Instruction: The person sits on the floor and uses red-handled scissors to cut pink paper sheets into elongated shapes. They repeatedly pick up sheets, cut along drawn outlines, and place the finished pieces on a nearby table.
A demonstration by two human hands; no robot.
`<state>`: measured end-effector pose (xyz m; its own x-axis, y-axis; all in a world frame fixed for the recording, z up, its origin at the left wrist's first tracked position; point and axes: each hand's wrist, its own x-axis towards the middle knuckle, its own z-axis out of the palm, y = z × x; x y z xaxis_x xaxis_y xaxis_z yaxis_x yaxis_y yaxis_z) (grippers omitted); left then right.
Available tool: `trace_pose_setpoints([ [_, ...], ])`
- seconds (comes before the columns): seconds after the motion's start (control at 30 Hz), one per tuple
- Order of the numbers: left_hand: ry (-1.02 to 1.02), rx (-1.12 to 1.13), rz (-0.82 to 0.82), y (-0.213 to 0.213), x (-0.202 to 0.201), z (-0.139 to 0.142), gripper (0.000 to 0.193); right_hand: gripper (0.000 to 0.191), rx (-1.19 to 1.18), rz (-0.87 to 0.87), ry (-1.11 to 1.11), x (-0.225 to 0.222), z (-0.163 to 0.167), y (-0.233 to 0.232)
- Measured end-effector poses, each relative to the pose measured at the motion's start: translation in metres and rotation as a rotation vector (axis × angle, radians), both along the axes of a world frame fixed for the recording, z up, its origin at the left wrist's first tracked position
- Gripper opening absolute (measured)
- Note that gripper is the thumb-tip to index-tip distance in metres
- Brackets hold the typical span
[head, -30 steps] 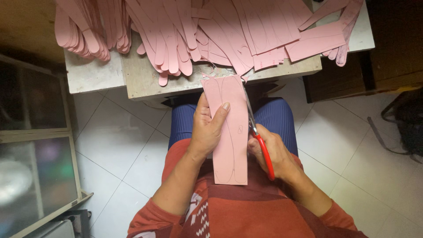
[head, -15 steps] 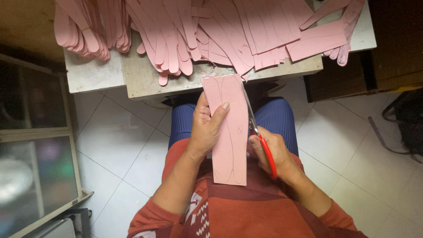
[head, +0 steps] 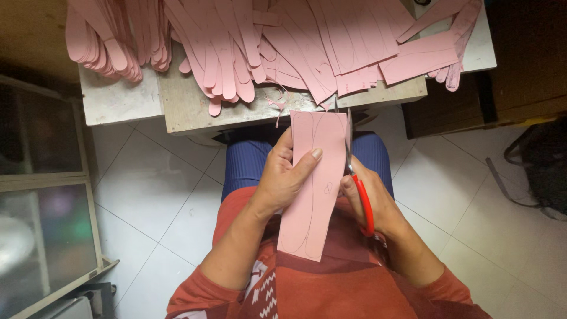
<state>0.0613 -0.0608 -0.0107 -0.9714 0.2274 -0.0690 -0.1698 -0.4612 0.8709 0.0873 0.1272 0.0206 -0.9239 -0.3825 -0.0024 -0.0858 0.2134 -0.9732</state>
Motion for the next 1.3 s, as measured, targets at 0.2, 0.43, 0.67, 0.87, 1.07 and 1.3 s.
trace_pose_setpoints([
  [0.2, -0.019, 0.032, -0.008, 0.000, 0.001, 0.002, 0.041, 0.072, 0.058, -0.052, -0.045, 0.005, -0.003, 0.000],
  [0.43, -0.040, 0.032, -0.025, -0.001, -0.002, 0.005, 0.041, 0.065, -0.027, -0.084, -0.155, 0.008, -0.005, 0.003],
  [0.67, -0.055, -0.066, -0.061, -0.008, -0.008, 0.022, 0.047, 0.062, 0.210, -0.083, -0.024, 0.006, -0.011, 0.019],
  [0.87, -0.132, -0.146, -0.141, -0.007, -0.009, 0.033, 0.044, 0.067, 0.003, 0.009, -0.113, -0.004, 0.000, 0.017],
  [1.07, -0.051, -0.141, -0.201, 0.004, -0.009, 0.032, 0.041, 0.090, -0.050, 0.060, 0.056, -0.013, 0.016, 0.022],
  [1.3, -0.041, -0.085, -0.227, 0.005, -0.013, 0.033, 0.040, 0.084, 0.025, -0.049, -0.028, -0.006, 0.002, 0.027],
])
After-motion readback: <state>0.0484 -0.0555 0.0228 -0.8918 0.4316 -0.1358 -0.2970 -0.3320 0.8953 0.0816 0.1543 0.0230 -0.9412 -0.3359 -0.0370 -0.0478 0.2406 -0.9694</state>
